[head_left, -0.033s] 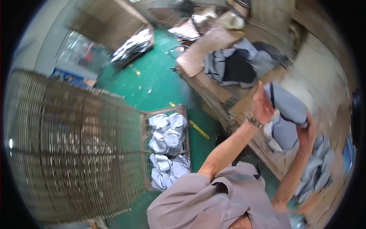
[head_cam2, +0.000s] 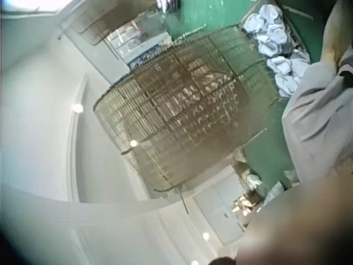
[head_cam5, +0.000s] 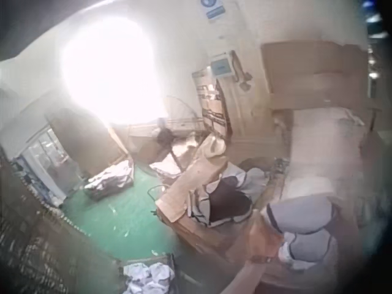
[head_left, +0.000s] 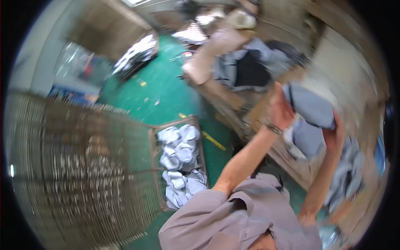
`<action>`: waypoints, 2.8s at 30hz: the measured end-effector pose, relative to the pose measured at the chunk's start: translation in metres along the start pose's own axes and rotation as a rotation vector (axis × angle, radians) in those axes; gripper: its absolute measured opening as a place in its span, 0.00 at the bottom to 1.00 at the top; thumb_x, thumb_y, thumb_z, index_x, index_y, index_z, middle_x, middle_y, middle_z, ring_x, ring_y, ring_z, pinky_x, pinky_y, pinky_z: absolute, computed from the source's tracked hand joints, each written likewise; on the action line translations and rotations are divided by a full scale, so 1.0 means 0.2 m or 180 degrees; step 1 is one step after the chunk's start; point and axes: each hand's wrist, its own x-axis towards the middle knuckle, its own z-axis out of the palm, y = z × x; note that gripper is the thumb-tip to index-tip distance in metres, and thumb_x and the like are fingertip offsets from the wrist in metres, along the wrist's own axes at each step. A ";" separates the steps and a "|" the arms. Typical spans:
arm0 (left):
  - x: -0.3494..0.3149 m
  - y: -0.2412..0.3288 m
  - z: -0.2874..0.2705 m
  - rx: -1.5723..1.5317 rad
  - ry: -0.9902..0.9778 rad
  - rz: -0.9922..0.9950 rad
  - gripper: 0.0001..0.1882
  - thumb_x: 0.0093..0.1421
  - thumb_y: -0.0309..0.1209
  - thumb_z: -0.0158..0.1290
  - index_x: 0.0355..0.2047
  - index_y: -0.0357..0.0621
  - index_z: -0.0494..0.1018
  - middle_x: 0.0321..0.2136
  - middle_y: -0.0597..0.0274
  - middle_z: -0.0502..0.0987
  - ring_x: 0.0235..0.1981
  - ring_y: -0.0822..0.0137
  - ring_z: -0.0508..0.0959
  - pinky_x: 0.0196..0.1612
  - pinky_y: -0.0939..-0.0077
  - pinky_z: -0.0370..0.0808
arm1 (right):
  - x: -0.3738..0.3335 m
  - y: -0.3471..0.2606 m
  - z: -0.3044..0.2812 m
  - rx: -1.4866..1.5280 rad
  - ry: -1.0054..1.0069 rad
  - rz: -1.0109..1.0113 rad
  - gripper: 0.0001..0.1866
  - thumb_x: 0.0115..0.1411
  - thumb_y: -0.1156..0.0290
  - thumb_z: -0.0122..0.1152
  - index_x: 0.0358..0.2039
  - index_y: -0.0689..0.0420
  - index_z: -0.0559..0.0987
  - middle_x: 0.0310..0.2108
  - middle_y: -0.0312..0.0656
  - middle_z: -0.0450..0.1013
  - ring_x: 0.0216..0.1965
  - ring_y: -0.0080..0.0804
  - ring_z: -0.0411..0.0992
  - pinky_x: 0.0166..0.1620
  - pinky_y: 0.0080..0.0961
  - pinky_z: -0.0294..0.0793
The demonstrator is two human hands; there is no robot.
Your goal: Apply adhesive to fabric components using a spray gun and arrange them on a workstation.
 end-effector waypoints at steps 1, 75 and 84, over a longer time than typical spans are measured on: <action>0.04 -0.05 0.09 0.0205 0.0242 -0.0228 0.25 0.69 0.57 0.45 0.46 0.51 0.76 0.36 0.67 0.83 0.40 0.64 0.83 0.44 0.65 0.80 | -0.01 -0.07 -0.06 0.0095 0.0316 -0.0117 0.26 0.68 0.58 0.60 0.60 0.60 0.72 0.59 0.43 0.72 0.62 0.37 0.69 0.65 0.40 0.66; -0.33 -0.11 0.26 0.6211 0.0194 0.0803 0.16 0.61 0.39 0.63 0.41 0.39 0.78 0.42 0.57 0.77 0.38 0.62 0.76 0.41 0.71 0.74 | 0.07 0.11 0.35 0.1437 -0.0187 -0.0723 0.07 0.62 0.69 0.66 0.40 0.53 0.80 0.38 0.36 0.81 0.41 0.31 0.78 0.50 0.39 0.75; 0.09 -0.52 -0.12 0.0222 0.1043 -0.0617 0.39 0.64 0.61 0.50 0.64 0.45 0.66 0.64 0.63 0.69 0.63 0.59 0.69 0.68 0.53 0.59 | -0.25 0.30 -0.14 0.1116 0.0534 -0.1035 0.24 0.58 0.68 0.71 0.54 0.57 0.73 0.54 0.44 0.73 0.52 0.42 0.74 0.56 0.48 0.74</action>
